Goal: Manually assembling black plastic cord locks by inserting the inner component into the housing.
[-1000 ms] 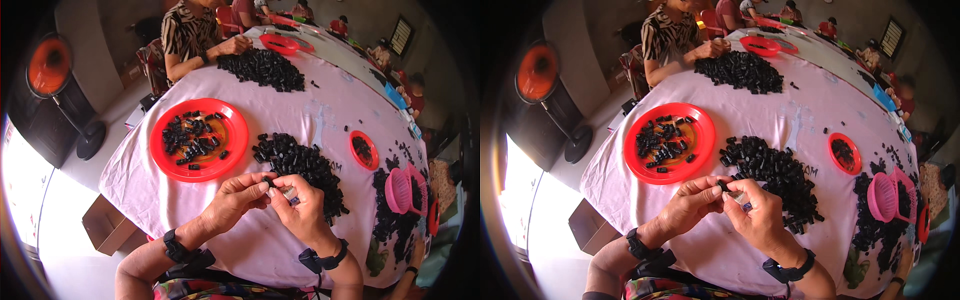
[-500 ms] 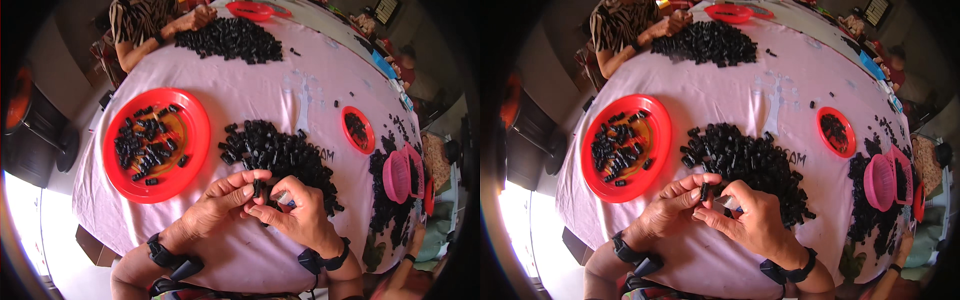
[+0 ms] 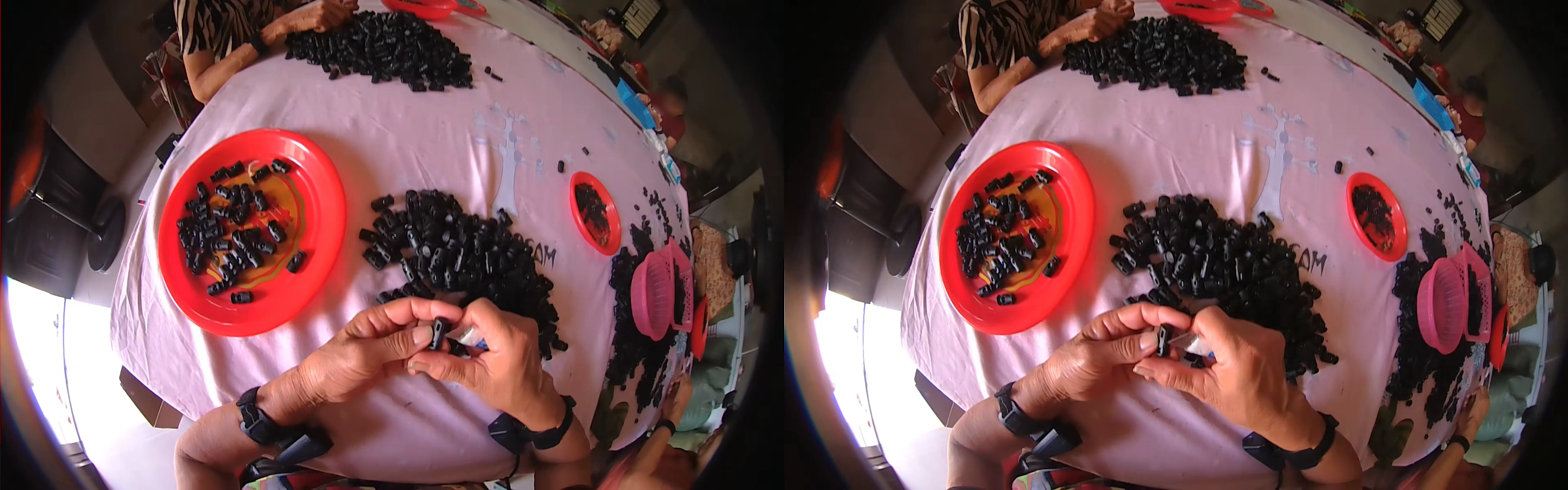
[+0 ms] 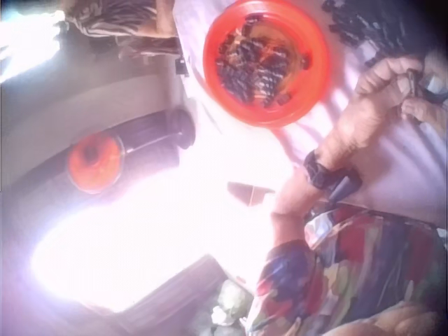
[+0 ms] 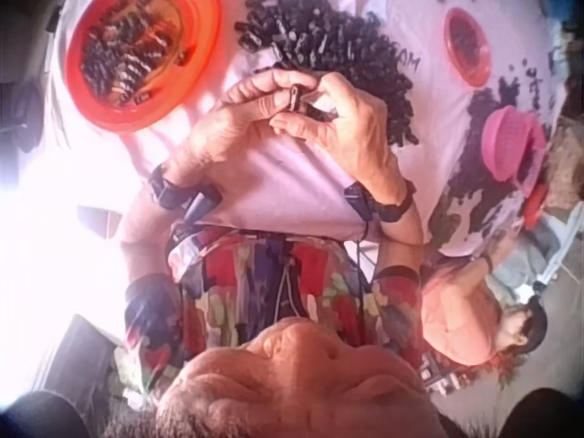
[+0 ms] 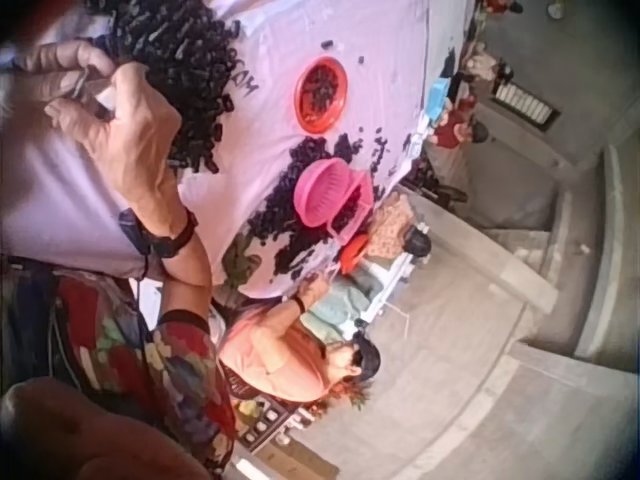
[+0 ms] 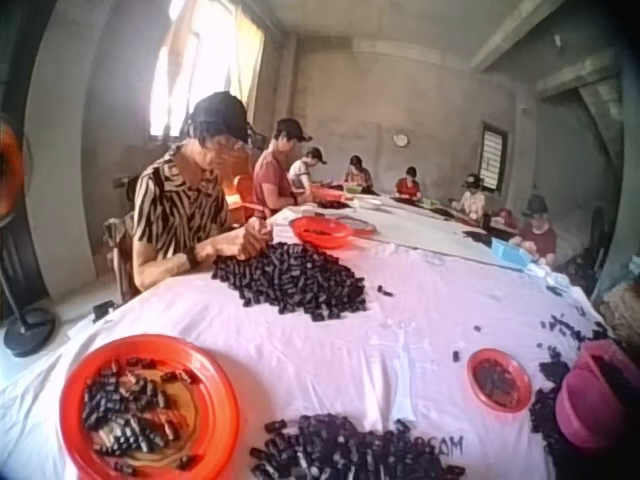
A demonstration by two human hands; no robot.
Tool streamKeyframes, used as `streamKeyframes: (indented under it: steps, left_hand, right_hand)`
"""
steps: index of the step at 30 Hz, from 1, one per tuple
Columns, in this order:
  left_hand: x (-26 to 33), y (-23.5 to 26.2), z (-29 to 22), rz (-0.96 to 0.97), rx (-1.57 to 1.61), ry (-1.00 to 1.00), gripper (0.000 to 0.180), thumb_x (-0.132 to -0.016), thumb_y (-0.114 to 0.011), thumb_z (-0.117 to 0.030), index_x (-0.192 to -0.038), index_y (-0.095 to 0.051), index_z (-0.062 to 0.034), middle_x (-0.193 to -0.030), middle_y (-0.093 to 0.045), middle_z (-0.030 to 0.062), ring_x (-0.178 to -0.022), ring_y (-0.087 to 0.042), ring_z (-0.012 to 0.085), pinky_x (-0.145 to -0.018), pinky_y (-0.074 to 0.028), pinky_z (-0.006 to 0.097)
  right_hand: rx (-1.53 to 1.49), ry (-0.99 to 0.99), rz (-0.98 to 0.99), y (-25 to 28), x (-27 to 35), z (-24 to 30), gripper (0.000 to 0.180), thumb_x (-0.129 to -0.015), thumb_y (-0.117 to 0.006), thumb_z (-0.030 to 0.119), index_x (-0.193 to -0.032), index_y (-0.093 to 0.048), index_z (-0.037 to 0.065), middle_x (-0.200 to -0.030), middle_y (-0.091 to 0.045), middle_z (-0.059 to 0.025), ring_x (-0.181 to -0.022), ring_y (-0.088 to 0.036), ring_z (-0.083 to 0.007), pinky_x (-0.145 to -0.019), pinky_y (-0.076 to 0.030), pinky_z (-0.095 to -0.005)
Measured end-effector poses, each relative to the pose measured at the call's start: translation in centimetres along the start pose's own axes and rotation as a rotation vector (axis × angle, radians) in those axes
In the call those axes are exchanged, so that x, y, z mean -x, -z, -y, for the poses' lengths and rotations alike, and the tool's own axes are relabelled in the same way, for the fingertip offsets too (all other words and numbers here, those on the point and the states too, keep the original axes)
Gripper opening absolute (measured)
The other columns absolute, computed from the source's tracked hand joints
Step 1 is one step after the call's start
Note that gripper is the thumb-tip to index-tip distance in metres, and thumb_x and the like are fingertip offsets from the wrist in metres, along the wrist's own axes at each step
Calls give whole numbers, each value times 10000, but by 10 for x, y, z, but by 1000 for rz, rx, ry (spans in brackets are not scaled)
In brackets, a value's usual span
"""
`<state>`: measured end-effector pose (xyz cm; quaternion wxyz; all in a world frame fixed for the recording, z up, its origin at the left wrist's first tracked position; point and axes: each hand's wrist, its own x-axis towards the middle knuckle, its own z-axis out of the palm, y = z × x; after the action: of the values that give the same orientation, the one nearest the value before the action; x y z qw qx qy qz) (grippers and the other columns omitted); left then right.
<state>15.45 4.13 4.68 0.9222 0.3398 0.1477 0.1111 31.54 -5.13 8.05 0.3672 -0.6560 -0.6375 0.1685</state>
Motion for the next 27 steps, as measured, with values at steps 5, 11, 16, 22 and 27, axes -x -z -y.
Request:
streamKeyframes:
  steps: [5, 11, 16, 22, 27]
  left_hand:
    - [4, 4, 1, 21, -7, 18, 353, -980, -489, -181, -1314, -486, -67, -1151, -573, -2, -920, -501, 46, -784, -413, 215]
    - [0, 10, 15, 28, 58, -81, 309, -974, -506, -190, -1259, -503, -69, -1035, -583, -11, -847, -518, 51, -749, -424, 214]
    - [24, 2, 3, -77, 105, -10, 293, -952, -542, -174, -1226, -530, -70, -980, -588, 4, -877, -546, 74, -763, -444, 220]
    - [73, 19, -8, -255, 71, -128, 285, -936, -545, -160, -1206, -543, -69, -877, -586, 22, -787, -543, 98, -681, -424, 248]
    - [57, 6, -16, -135, 103, -162, 281, -935, -537, -168, -1200, -546, -73, -875, -581, 30, -768, -527, 107, -672, -408, 248]
  right_hand:
    - [20, -2, 19, -3, 1, -1, 445, -655, -847, 338, -765, -550, 25, -662, -643, -83, -566, -633, -168, -524, -494, -271]
    - [-199, -118, 8, -10, 8, -1, 352, -691, -832, 255, -768, -557, 50, -685, -661, -68, -593, -656, -154, -518, -503, -267]
    - [-266, -223, 111, 6, 7, 10, 314, -783, -773, 235, -761, -541, 26, -635, -598, -24, -563, -561, -69, -513, -454, -218]
    - [-338, -268, 341, -1, 6, 11, 207, -844, -664, 141, -778, -552, -20, -595, -523, -25, -581, -459, -35, -518, -407, -233]
    - [-240, -263, 149, -6, 5, -2, 160, -866, -626, 123, -842, -582, -29, -615, -567, -39, -576, -489, -38, -520, -414, -233]
